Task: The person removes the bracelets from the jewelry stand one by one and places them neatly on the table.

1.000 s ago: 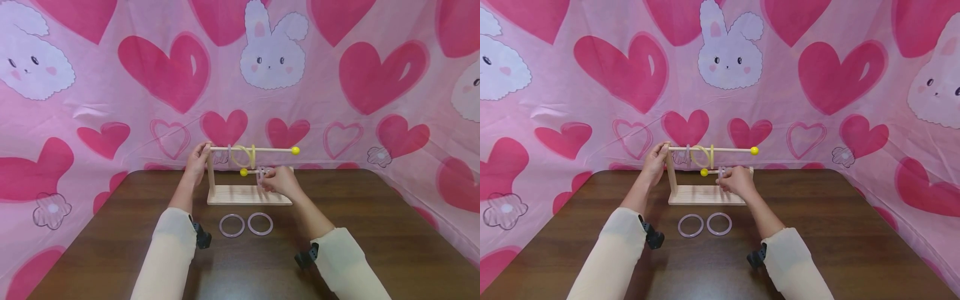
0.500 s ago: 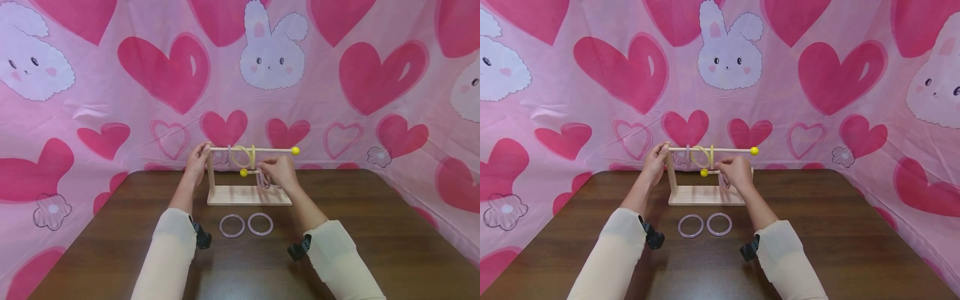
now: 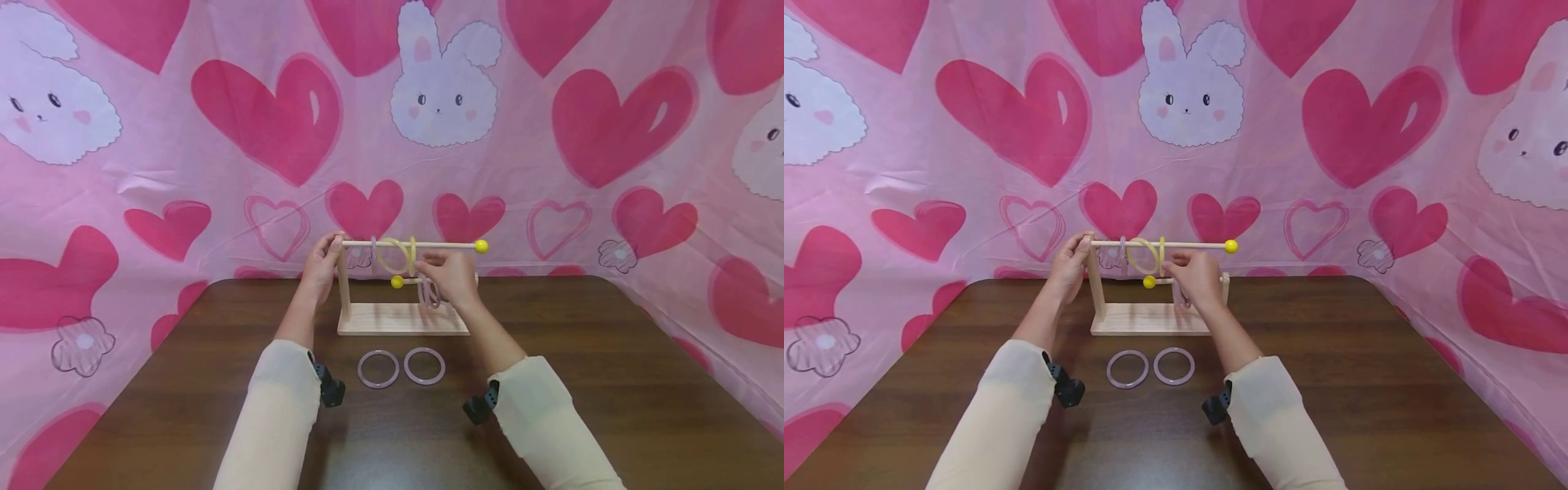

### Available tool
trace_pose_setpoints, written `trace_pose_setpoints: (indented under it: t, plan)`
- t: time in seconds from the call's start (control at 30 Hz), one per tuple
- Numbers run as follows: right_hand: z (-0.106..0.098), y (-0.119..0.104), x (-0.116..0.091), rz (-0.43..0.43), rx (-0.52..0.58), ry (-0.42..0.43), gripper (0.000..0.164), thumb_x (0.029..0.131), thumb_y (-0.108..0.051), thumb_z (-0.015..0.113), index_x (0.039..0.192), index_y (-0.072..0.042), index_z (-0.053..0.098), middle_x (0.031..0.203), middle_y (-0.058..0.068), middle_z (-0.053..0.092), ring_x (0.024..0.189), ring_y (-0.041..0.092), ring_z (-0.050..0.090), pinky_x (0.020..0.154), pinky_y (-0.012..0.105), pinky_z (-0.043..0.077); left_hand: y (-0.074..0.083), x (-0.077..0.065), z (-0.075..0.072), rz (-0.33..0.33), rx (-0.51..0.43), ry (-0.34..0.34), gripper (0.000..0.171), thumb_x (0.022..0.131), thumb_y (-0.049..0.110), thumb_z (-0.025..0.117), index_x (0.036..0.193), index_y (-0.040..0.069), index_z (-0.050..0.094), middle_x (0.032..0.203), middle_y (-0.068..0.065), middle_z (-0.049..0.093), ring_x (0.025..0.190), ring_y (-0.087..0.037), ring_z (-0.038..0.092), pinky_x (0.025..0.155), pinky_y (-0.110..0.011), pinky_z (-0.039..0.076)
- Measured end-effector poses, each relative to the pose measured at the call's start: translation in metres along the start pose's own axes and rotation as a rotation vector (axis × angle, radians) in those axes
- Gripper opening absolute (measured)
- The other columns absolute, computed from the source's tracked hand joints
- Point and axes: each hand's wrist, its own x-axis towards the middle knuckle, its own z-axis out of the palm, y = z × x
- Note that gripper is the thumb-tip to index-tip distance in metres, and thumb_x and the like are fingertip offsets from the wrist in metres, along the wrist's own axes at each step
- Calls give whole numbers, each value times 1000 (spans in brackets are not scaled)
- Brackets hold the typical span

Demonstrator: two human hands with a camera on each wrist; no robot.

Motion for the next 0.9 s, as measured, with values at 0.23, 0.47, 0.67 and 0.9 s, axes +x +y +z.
trace_pose_setpoints:
  t: [0.23,0.47,0.67,0.9]
  plan:
    - [7,-4,0,-5,9,-18,29,77,-20,75,98,-1,70,88,12,69,80,21,67,70,32,50,0,-1,0,10,-10,7,24,97,9,45,117,-5,48,88,9,57,91,-10,49,90,-28,36]
    - [12,-1,4,18,-45,-15,25,78,-20,74,97,-3,71,89,12,69,82,24,66,72,36,50,1,0,1,1,-15,4,21,97,10,47,115,-1,50,92,5,57,91,-9,50,91,-28,36]
    - [14,-1,5,33,-89,-12,24,79,-23,73,96,-6,72,89,9,70,83,23,66,74,36,49,1,2,0,-1,-12,-2,21,97,11,47,114,0,51,95,3,57,92,-9,50,94,-30,35]
    - [15,-1,4,47,-132,-7,22,83,-21,69,99,-6,72,91,9,70,82,22,65,72,36,49,1,1,0,7,-12,5,19,97,9,47,113,1,52,99,-3,58,93,-8,50,93,-29,36]
